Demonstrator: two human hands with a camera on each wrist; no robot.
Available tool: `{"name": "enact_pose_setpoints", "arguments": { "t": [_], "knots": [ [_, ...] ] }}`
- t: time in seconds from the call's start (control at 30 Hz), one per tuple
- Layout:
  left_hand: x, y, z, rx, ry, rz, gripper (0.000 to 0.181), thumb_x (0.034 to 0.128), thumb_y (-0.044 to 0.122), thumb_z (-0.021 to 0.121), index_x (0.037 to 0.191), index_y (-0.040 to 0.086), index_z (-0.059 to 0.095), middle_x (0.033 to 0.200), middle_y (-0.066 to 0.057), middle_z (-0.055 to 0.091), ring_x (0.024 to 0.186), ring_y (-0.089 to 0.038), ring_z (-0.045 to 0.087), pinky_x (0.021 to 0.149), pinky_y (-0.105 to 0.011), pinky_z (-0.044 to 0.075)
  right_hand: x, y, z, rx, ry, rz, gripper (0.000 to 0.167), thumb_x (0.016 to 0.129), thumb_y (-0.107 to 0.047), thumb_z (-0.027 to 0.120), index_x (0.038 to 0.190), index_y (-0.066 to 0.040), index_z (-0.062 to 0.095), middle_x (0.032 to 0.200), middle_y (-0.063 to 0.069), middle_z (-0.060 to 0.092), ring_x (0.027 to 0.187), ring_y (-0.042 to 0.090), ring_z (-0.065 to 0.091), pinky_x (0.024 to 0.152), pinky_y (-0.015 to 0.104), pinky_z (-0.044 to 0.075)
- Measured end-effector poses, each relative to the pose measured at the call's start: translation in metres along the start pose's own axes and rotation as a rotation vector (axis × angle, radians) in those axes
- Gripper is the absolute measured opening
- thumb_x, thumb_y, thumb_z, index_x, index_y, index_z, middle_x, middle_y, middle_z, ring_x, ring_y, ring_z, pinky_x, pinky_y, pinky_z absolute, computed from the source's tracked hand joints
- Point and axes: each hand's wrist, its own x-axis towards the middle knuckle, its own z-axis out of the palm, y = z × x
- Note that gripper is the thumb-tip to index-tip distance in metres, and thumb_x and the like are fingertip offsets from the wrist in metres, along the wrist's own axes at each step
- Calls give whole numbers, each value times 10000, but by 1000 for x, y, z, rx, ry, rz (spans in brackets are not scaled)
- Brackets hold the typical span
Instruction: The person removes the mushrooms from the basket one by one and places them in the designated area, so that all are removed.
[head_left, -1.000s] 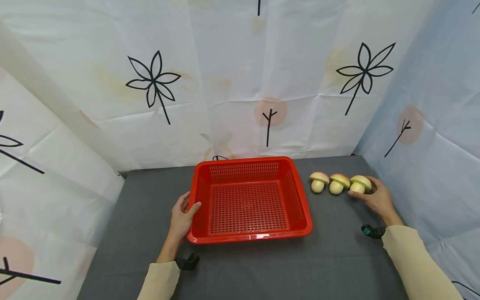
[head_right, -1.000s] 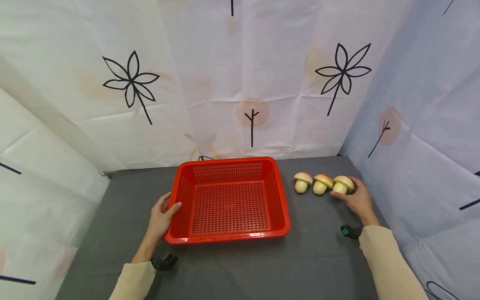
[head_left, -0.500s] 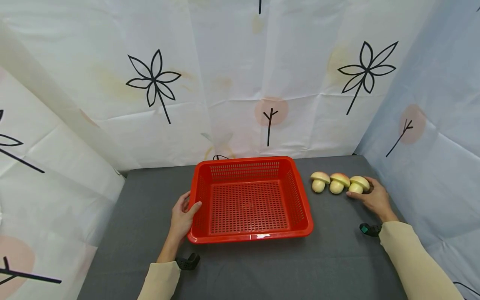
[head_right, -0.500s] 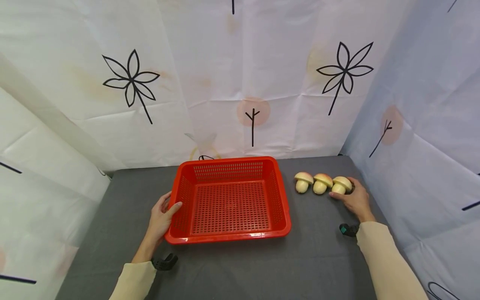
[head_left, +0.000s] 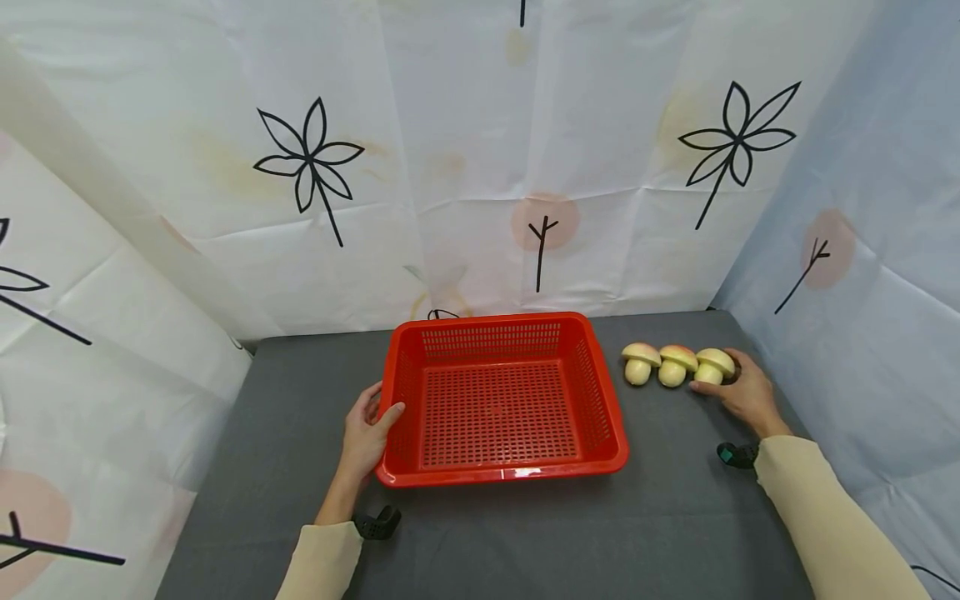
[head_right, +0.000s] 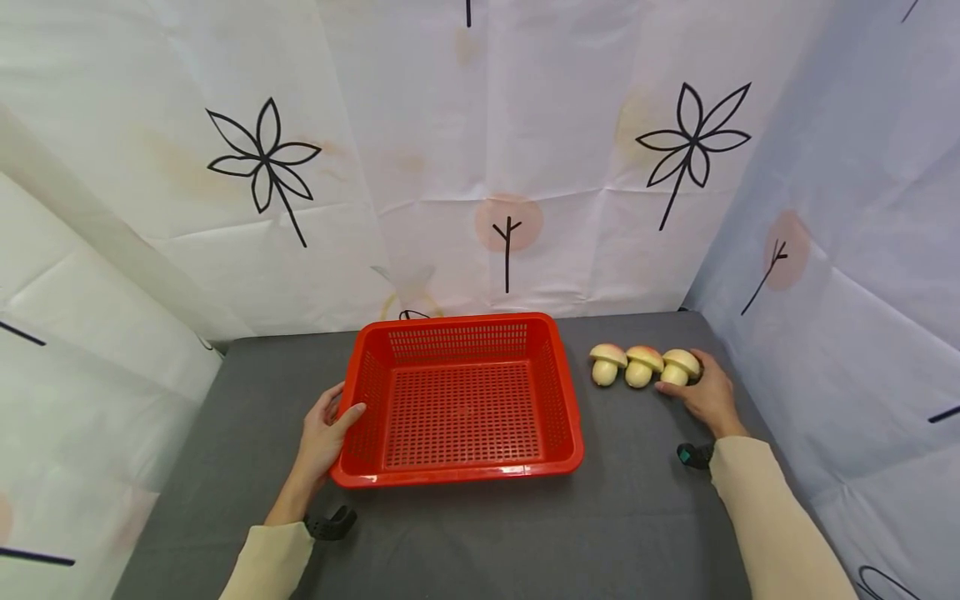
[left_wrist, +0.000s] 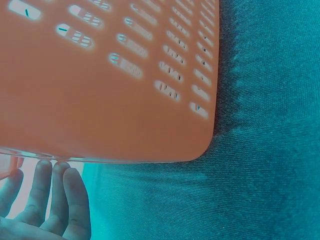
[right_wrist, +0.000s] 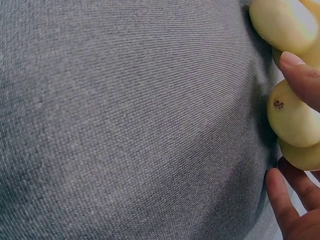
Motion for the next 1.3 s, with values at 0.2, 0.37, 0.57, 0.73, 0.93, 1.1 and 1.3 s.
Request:
{"name": "enact_pose_setpoints", "arguments": {
  "t": [0.2,0.37,0.57,0.73,0.93,1.1,1.3],
  "knots": [
    [0,0,0,-7,0,2,594,999,140,670,1521,65,397,1414,-227,549,1204,-420,600,873,-406,589,3,-2,1,-6,-6,-3,976,889,-337,800,1538,112,225,1421,433,350,1242,588,388,984,696,349],
    [-2,-1,0,-2,-5,-3,600,1004,145,663,1530,72,385,1426,-220,540,1210,-409,601,871,-399,589,2,-1,1,3,-15,-21,971,899,-344,790,1543,106,219,1423,434,347,1244,589,384,978,700,345],
    [-2,-1,-1,1,-3,-2,592,999,134,669,1521,72,398,1409,-217,552,1201,-409,604,862,-384,594,0,-2,1,14,-19,-32,974,892,-331,798,1540,112,221,1421,429,359,1236,570,410,971,688,361],
    [-2,1,-1,0,0,-5,593,996,115,669,1522,73,399,1389,-223,559,1201,-406,598,838,-355,599,0,-3,-1,21,-27,-30,999,887,-345,801,1539,121,206,1448,427,337,1263,573,393,989,691,347],
    [-1,1,-1,-3,-3,-5,595,994,110,671,1522,71,399,1389,-224,562,1194,-403,605,827,-337,600,-2,-5,-4,39,-29,-23,999,900,-358,790,1548,113,193,1474,422,315,1281,580,376,991,696,341],
    [0,1,0,-6,-9,-8,593,996,116,669,1522,71,397,1389,-225,561,1195,-406,606,837,-352,600,-4,-8,-7,32,-17,-30,991,910,-365,778,1553,107,189,1473,422,315,1281,583,367,969,691,358],
    [1,2,2,-4,-15,-10,591,1001,127,665,1523,73,395,1398,-223,553,1206,-406,599,856,-385,596,-9,-15,-13,11,-9,-38,973,936,-404,736,1568,84,179,1499,421,284,1301,608,328,965,717,344]
  ]
}}
